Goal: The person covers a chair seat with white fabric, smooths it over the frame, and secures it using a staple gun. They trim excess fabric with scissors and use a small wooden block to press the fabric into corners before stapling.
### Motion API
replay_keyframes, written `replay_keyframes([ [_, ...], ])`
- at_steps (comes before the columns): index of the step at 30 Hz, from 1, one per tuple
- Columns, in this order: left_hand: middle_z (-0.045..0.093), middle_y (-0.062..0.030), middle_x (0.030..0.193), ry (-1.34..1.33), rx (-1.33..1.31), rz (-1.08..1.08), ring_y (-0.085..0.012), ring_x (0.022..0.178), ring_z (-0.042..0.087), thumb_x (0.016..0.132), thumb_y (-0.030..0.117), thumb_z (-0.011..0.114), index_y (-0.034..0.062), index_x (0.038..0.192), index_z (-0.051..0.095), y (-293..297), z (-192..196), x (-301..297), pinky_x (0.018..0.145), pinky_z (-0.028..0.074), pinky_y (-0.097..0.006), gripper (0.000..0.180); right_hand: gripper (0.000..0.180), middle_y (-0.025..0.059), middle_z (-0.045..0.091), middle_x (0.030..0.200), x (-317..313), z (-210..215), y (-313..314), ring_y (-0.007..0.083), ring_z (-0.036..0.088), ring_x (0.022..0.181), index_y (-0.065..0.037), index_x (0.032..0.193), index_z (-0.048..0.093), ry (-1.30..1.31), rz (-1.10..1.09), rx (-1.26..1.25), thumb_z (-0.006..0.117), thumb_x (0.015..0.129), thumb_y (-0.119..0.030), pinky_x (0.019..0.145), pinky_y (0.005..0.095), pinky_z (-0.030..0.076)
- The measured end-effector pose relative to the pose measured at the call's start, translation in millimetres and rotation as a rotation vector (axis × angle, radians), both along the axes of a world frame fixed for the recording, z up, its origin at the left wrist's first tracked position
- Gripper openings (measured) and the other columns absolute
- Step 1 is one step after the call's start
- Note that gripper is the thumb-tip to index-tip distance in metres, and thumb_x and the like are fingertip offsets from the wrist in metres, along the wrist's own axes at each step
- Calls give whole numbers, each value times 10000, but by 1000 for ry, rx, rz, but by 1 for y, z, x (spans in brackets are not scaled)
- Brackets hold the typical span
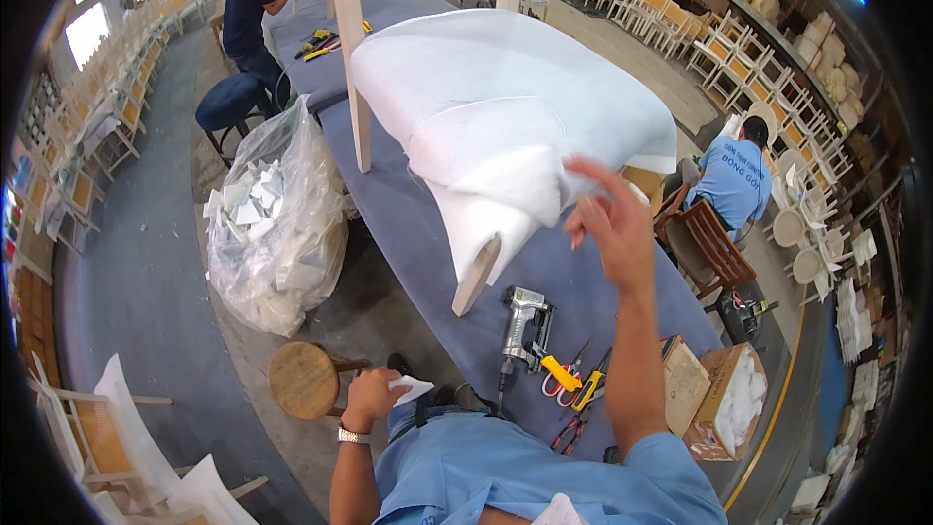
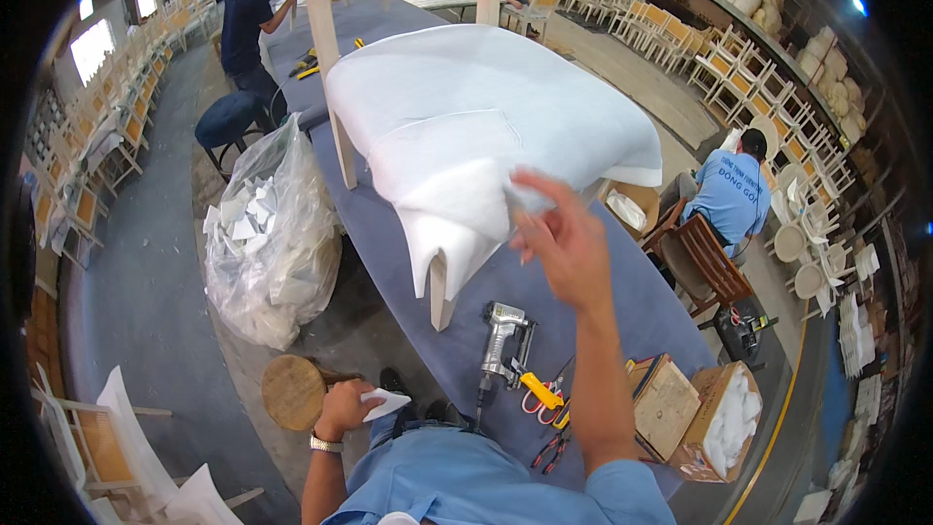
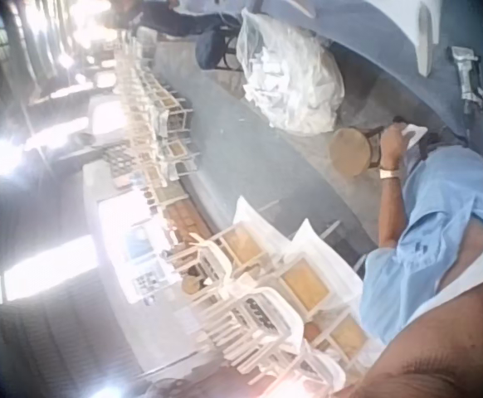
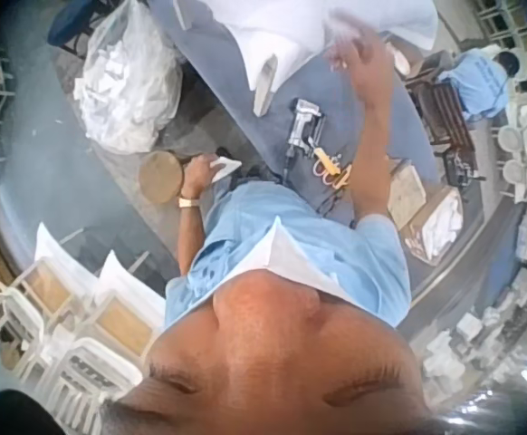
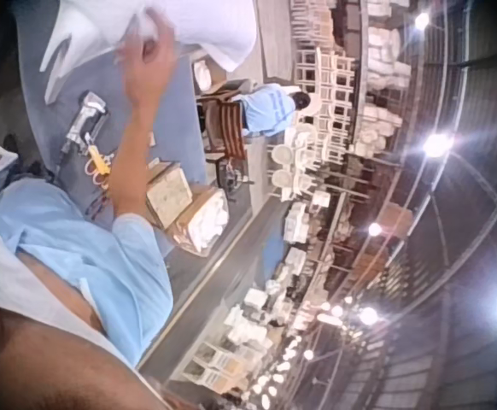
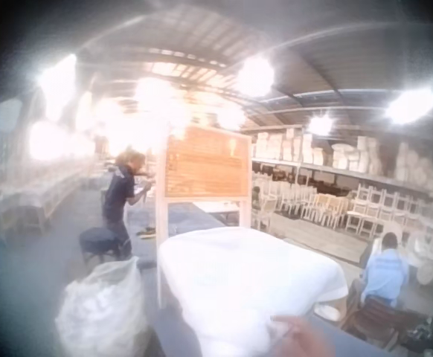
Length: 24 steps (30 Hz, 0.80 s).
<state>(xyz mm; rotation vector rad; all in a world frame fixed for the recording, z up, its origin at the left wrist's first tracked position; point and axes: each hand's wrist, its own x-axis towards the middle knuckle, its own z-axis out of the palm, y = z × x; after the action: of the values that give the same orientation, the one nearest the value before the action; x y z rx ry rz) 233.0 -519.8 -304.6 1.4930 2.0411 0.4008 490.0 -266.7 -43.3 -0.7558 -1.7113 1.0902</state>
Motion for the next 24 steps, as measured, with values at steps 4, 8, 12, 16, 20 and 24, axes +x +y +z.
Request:
replay_keyframes([
  [4, 725, -124, 959, -86, 118, 77, -358, 915, 690, 808, 381, 786, 118, 1000, 772, -8, 5, -2, 775, 549, -454, 326, 213, 13, 633, 715, -45, 43, 7, 98, 555, 622, -86, 1089, 731, -634, -3, 160, 748, 904, -192, 536, 255, 409],
  [8, 724, -116, 975, -201, 127, 112, -353, 914, 690, 825, 380, 770, 108, 977, 765, -18, 2, 5, 779, 552, -447, 312, 79, 84, 650, 769, -46, 13, -38, 246, 614, 635, -72, 828, 719, -785, 79, 679, 768, 827, -133, 559, 345, 454],
  [12, 714, -132, 1007, -192, 196, 84, -354, 942, 681, 858, 345, 737, 106, 1007, 756, -13, -16, 9, 795, 547, -454, 282, 100, 107, 656, 892, -38, -57, -82, 354, 636, 773, -116, 950, 733, -736, 907, 326, 680, 883, -167, 746, 443, 528],
  [16, 710, -158, 1034, -240, 283, 65, -368, 940, 675, 891, 304, 699, 82, 1037, 744, 10, -21, 1, 798, 537, -466, 269, 202, 113, 688, 881, -42, -182, -109, 264, 673, 788, -97, 1072, 732, -958, 822, 38, 714, 875, -140, 725, 373, 531],
  [20, 705, -180, 926, -415, 322, 103, -348, 810, 656, 916, 287, 687, 27, 1064, 717, 34, -24, -24, 726, 510, -416, 300, 289, 72, 688, 839, -87, -205, -100, 133, 650, 724, -65, 1129, 681, -720, 659, -343, 736, 847, -29, 671, 285, 527],
  [24, 705, -165, 857, -803, 191, 133, -254, 674, 591, 923, 269, 704, -6, 1078, 703, 67, -11, -52, 644, 467, -339, 316, 313, 97, 712, 828, -133, -245, -79, 180, 691, 732, -49, 1143, 623, -636, 378, -373, 740, 853, -59, 671, 311, 545],
])
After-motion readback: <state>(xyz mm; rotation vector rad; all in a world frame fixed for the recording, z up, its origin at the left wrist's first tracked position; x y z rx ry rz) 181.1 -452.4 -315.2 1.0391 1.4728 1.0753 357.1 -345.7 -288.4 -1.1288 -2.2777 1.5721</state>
